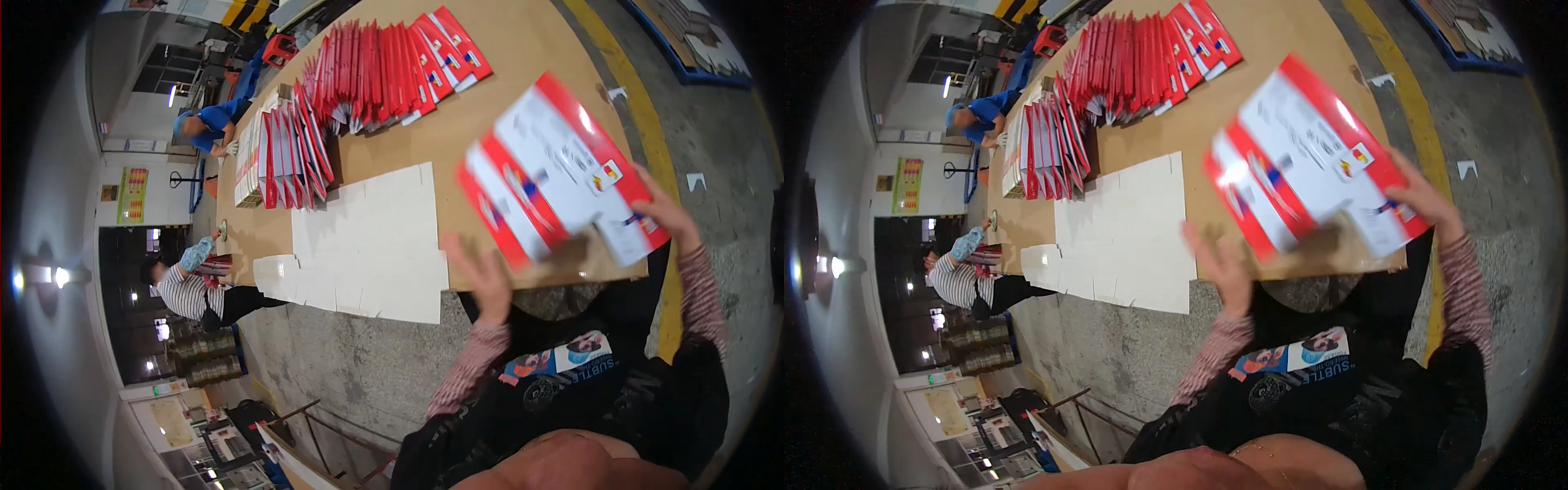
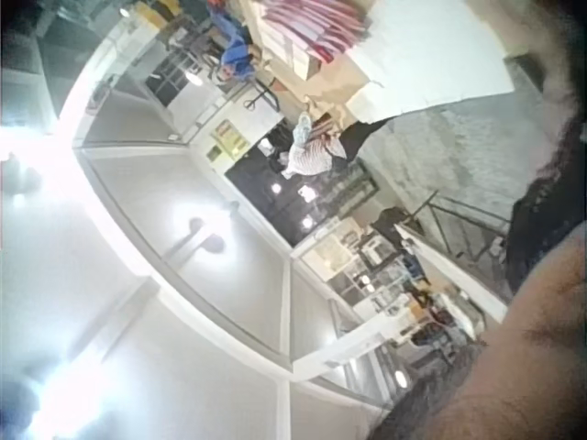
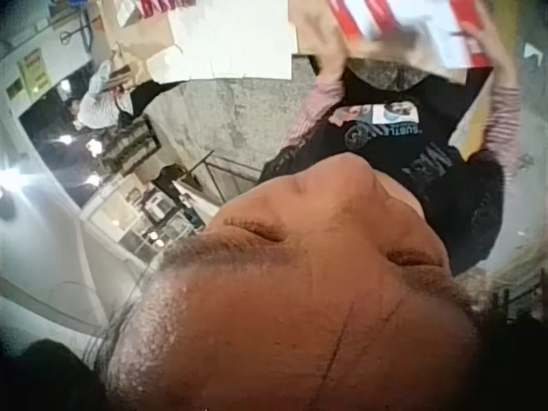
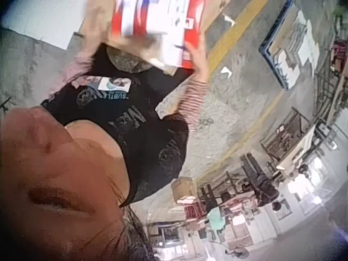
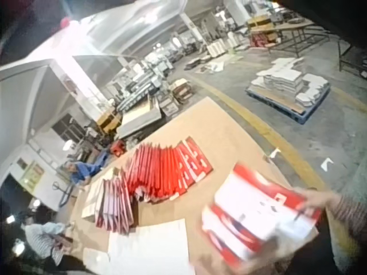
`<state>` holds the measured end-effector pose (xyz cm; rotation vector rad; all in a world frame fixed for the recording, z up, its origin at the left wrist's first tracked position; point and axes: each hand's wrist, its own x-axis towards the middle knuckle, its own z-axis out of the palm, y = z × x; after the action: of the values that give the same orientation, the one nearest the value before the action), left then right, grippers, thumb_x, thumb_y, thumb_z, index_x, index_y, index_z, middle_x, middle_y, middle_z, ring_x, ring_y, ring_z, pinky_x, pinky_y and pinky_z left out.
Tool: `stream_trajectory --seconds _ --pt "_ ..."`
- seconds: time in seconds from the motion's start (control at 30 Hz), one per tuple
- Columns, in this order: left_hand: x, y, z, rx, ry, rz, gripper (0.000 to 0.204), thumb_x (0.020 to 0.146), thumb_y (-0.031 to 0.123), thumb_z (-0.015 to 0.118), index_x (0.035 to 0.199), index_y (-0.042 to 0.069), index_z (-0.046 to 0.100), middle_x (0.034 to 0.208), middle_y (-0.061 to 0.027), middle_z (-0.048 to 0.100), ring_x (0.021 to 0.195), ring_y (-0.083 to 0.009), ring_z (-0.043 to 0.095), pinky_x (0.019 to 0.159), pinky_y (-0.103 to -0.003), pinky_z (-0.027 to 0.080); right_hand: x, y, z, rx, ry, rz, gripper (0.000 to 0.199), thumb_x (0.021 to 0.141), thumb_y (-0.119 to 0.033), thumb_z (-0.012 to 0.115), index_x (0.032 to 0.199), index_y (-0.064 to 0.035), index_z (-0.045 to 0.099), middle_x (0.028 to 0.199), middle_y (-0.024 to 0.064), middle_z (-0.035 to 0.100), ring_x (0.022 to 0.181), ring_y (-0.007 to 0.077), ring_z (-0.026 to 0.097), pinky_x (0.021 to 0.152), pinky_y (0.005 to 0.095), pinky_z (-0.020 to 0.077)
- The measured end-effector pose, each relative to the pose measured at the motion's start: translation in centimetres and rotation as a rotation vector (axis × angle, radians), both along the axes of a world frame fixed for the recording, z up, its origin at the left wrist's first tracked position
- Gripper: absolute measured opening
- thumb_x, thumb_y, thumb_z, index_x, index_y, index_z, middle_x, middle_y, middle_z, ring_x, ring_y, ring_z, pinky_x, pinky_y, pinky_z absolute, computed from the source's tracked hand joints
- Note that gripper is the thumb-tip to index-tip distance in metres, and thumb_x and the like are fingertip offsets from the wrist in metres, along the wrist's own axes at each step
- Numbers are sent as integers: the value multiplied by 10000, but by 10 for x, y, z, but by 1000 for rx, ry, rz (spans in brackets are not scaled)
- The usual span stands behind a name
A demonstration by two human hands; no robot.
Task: The person folds flat cardboard sheets into small rectangular boxes. They place a white cardboard sheet on a table, fold the sides up, and tuck the flaps to form a box. The finished boxes are stacked on the table. The person repeats this process continuously.
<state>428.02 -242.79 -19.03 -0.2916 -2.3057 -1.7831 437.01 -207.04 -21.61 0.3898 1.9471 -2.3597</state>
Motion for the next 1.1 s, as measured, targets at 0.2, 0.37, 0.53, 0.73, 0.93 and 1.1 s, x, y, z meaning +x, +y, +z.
stream_trajectory --seconds 0.2,0.37,0.53,0.73,0.93,1.1 --pt "6 -193 -11 -1133 -13 105 761 791 375 771 1382 26 443 1369 -213 429 1293 -420 375 1078 -526 292 -188 144 14 326 -63 189 870 681 118 628 1487 -123 405 1340 90 571 1121 122 576 937 272 514" --pt "12 -213 -22 -1165 -75 15 858 721 430 797 1406 57 437 1327 -224 443 1257 -439 383 1029 -559 319 -415 142 -44 310 64 -106 795 672 35 679 1429 -8 441 1151 117 668 917 189 675 751 314 565" --pt "6 -216 -18 -1153 -141 -66 835 700 292 792 1426 92 432 1374 -246 412 1276 -463 374 1032 -571 343 -533 -6 -78 819 110 -181 580 915 -214 590 1437 -14 440 1217 120 662 1007 213 662 880 359 535" --pt "-3 -221 -2 -1103 -224 -214 847 674 212 765 1446 120 426 1474 -264 345 1334 -491 334 1082 -565 338 -584 -77 -64 587 324 -253 792 934 -582 537 1526 -106 315 1593 188 241 1433 302 325 1146 405 306" --pt "6 -237 1 -1065 -244 -298 747 716 140 705 1423 128 462 1526 -230 326 1384 -459 326 1109 -503 352 -596 -174 -44 891 36 61 786 945 -509 568 1551 -114 259 1633 158 132 1497 254 177 1189 373 233" --pt "-29 -265 31 -985 65 -366 483 784 15 623 1263 75 613 1298 -133 617 1229 -347 563 997 -437 471 -540 -119 7 726 414 38 804 870 -402 713 1515 -100 340 1592 163 262 1471 274 257 1183 405 254"
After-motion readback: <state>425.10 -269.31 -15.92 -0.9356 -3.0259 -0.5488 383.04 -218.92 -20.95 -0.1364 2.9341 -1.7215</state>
